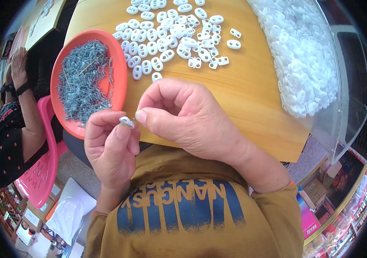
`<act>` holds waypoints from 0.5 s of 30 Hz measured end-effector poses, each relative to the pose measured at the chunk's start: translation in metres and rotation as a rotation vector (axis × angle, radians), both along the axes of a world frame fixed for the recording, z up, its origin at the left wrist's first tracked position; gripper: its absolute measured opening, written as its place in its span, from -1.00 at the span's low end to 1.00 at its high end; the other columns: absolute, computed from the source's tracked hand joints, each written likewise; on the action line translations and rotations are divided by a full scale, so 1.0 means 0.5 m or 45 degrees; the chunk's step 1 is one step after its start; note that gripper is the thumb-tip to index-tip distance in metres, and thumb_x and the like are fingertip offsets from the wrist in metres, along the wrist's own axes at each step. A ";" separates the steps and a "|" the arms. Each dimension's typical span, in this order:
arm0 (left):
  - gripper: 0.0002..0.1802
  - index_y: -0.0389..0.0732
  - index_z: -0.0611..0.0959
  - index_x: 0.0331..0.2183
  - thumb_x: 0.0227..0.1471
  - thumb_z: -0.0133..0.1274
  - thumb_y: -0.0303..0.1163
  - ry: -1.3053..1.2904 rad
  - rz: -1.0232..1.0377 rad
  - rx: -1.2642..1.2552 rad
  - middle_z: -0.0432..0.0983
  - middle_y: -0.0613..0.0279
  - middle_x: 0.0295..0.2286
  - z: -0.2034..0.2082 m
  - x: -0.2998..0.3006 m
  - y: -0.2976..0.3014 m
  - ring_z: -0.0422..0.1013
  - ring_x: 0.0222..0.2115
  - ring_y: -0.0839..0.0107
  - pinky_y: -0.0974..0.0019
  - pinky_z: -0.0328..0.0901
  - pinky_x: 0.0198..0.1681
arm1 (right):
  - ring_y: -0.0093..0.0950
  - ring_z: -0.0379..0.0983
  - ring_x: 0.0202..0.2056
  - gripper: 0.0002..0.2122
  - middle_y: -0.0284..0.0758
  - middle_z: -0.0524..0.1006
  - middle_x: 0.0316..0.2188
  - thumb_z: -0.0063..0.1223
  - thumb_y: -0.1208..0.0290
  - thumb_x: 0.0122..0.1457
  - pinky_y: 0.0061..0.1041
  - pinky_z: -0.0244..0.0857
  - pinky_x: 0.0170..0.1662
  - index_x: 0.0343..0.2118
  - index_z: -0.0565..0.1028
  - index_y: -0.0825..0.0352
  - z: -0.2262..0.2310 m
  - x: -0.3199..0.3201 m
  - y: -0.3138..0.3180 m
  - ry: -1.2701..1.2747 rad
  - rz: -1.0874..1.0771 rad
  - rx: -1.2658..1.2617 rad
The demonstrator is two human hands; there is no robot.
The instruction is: Manual assembly of small metal pins into plastic housings at a workbench.
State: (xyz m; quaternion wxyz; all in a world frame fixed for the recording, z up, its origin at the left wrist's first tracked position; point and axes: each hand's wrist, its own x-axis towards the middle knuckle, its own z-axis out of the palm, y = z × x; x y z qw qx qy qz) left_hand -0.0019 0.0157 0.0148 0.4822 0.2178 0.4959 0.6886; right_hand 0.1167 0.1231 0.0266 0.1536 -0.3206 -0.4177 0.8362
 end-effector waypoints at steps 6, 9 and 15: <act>-0.82 -0.34 0.40 -0.32 -0.06 -0.04 -0.62 -0.004 -0.011 -0.001 0.40 0.25 -0.49 -0.001 0.003 0.000 0.28 -0.64 0.67 0.67 0.18 -0.59 | -0.78 0.27 -0.55 -0.94 -0.50 0.38 -0.57 0.01 0.52 0.01 -0.81 0.18 -0.50 -0.46 0.39 0.35 0.002 0.001 -0.001 0.003 0.025 0.028; -0.82 -0.34 0.40 -0.32 -0.06 -0.04 -0.61 -0.009 -0.010 0.014 0.41 0.24 -0.49 -0.001 0.004 0.001 0.28 -0.64 0.67 0.66 0.18 -0.59 | -0.78 0.25 -0.55 -0.95 -0.51 0.37 -0.57 -0.01 0.54 0.01 -0.81 0.15 -0.50 -0.46 0.39 0.35 -0.003 0.002 -0.005 0.007 0.041 0.145; -0.82 -0.34 0.40 -0.32 -0.06 -0.04 -0.61 -0.009 0.022 0.001 0.41 0.23 -0.48 -0.001 0.003 -0.001 0.28 -0.64 0.66 0.66 0.19 -0.60 | -0.79 0.24 -0.54 -0.95 -0.51 0.37 -0.57 -0.01 0.55 0.01 -0.82 0.14 -0.49 -0.46 0.39 0.36 0.000 0.003 -0.003 0.005 0.047 0.139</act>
